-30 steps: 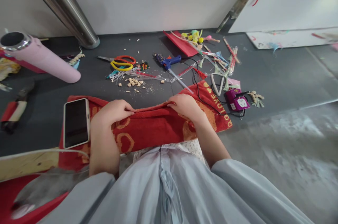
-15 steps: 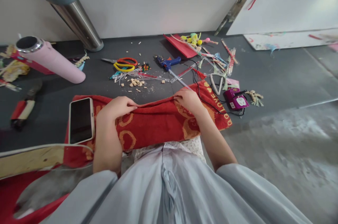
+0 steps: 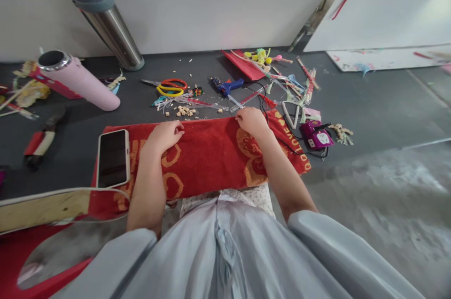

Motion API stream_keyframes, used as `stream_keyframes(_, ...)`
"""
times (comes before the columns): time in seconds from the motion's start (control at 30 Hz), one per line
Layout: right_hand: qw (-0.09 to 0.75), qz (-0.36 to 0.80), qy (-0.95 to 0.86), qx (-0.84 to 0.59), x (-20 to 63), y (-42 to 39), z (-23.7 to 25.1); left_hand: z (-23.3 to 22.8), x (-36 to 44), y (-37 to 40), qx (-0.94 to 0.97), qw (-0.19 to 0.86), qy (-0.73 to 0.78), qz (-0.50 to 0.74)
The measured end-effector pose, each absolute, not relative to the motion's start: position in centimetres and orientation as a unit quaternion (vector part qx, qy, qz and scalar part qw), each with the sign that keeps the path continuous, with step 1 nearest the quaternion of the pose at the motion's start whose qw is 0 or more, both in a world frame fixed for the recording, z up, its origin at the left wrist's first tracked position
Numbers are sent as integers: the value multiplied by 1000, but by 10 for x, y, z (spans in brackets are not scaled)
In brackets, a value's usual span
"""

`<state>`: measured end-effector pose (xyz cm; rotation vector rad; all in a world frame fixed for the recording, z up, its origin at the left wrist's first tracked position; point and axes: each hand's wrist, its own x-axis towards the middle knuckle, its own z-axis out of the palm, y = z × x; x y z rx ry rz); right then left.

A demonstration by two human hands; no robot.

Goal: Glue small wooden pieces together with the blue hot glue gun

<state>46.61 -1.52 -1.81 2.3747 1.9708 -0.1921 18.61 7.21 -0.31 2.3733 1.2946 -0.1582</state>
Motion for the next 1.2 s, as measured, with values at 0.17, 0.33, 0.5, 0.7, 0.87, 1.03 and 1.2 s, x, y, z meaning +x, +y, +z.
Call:
stream_keyframes(0.17, 35, -57, 627, 776, 463, -8, -17, -4, 187, 72, 853, 186, 484, -62)
stream_keyframes(0.33, 39, -52, 626, 777, 460, -8, -16, -5, 186, 73, 859, 154, 482, -71)
stream_keyframes(0.5, 45, -61, 636, 768, 459, -17, -14, -1, 185, 70, 857, 165, 477, -105)
stream_keyframes(0.7, 54, -57, 623, 778, 456, -12, -14, 1, 190, 65, 855, 149, 487, -100)
stream_keyframes(0.87, 42, -46, 629, 775, 433, 1, -5, -3, 191, 66, 858, 138, 485, -93)
stream_keyframes(1.03, -12, -65, 672, 738, 402, 9, -4, -7, 190, 68, 858, 131, 492, -72)
stream_keyframes(1.2, -42, -107, 689, 716, 391, 6, -16, -9, 193, 67, 865, 104, 488, -51)
